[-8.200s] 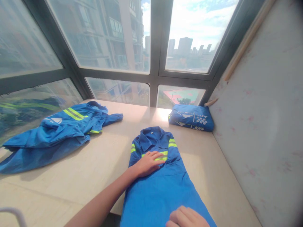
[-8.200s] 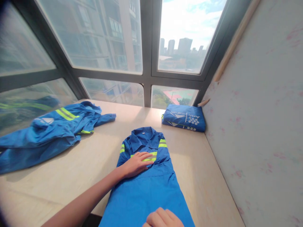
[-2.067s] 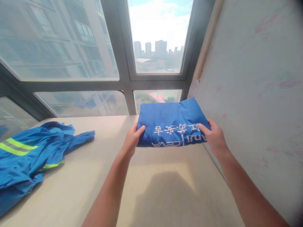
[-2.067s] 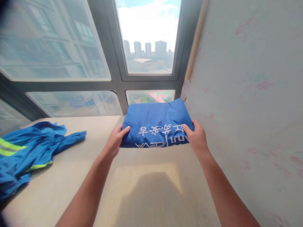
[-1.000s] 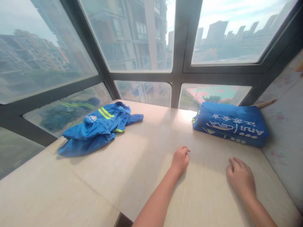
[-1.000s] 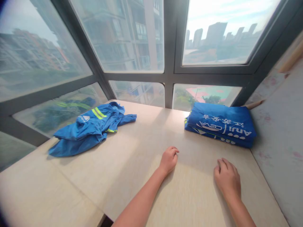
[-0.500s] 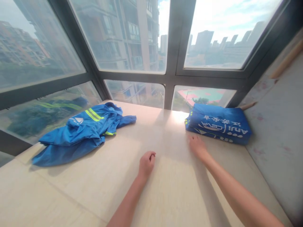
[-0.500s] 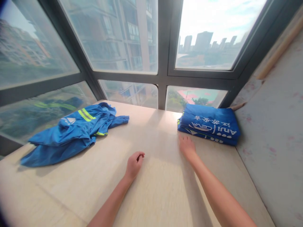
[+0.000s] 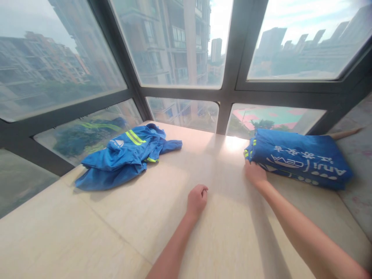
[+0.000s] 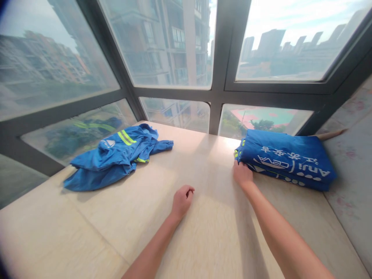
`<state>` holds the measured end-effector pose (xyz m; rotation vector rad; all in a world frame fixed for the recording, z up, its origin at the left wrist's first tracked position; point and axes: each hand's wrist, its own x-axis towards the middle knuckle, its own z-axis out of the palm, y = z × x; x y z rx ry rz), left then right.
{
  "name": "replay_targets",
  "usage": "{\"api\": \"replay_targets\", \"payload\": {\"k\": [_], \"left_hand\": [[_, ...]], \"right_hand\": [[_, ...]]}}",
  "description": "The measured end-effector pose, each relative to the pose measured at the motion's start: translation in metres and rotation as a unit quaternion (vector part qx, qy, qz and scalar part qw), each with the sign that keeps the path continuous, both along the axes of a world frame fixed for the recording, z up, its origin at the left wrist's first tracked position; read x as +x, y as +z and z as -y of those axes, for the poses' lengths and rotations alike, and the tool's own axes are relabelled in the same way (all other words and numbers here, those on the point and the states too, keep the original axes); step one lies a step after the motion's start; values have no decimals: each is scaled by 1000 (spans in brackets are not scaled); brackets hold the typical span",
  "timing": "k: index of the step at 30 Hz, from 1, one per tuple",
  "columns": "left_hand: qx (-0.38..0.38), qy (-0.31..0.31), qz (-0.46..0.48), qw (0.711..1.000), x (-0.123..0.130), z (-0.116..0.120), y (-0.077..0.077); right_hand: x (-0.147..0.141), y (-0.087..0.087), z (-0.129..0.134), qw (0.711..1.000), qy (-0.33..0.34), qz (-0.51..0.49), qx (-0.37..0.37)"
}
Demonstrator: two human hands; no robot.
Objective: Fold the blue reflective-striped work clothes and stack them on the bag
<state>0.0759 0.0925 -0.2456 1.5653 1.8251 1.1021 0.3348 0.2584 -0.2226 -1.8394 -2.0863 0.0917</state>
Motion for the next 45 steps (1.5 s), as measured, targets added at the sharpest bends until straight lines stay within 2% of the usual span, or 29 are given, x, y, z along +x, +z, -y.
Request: {"api": "replay_targets", "payload": {"k": [3, 6, 8, 10, 13, 14, 15, 17, 19, 20, 22, 24, 27, 30, 34, 36, 39, 42, 45], "left_hand": [[-9, 19, 22, 1000, -3, -4, 1], [-16, 90, 37, 995, -39, -13, 14], [-14, 167, 25, 986, -87, -19, 34], [-1, 255, -10, 967, -149, -22, 62], [34, 363, -94, 926, -242, -23, 104], [35, 387, -183, 903, -268, -23, 115], [12, 380, -260, 888, -290, -24, 124], [-66, 327, -324, 885, -323, -27, 133], [-137, 294, -308, 894, -341, -34, 138], [-155, 297, -291, 896, -346, -38, 140], [-156, 332, -272, 890, -348, -48, 146], [-123, 365, -266, 884, -345, -58, 159], [-33, 391, -256, 883, -336, -71, 188], [81, 408, -250, 874, -327, -81, 233], [248, 409, -237, 846, -307, -90, 314], [382, 357, -182, 833, -284, -92, 355], [504, 220, -72, 832, -230, -87, 406], [552, 53, 58, 830, -168, -74, 438], [534, -46, 153, 830, -119, -59, 458]], "right_hand": [[4, -19, 18, 1000, 11, 16, -10], [14, -53, 46, 997, 54, 40, 45], [22, -72, 61, 991, 95, 31, 84], [27, -83, 69, 989, 110, 19, 99], [27, -87, 70, 990, 96, 15, 99], [26, -87, 68, 991, 92, 14, 100], [25, -87, 67, 991, 90, 13, 102], [23, -87, 66, 990, 89, 8, 113], [23, -88, 65, 988, 88, 3, 127], [23, -89, 65, 987, 89, 0, 133], [23, -88, 65, 986, 92, -2, 141], [22, -87, 66, 986, 91, -1, 142], [20, -84, 66, 986, 88, -1, 140], [18, -82, 66, 987, 88, -7, 136], [17, -82, 66, 987, 87, -19, 130], [17, -82, 65, 988, 87, -26, 125], [16, -83, 63, 989, 90, -37, 115], [17, -84, 62, 989, 95, -52, 105], [18, -85, 60, 988, 92, -86, 84]]}}
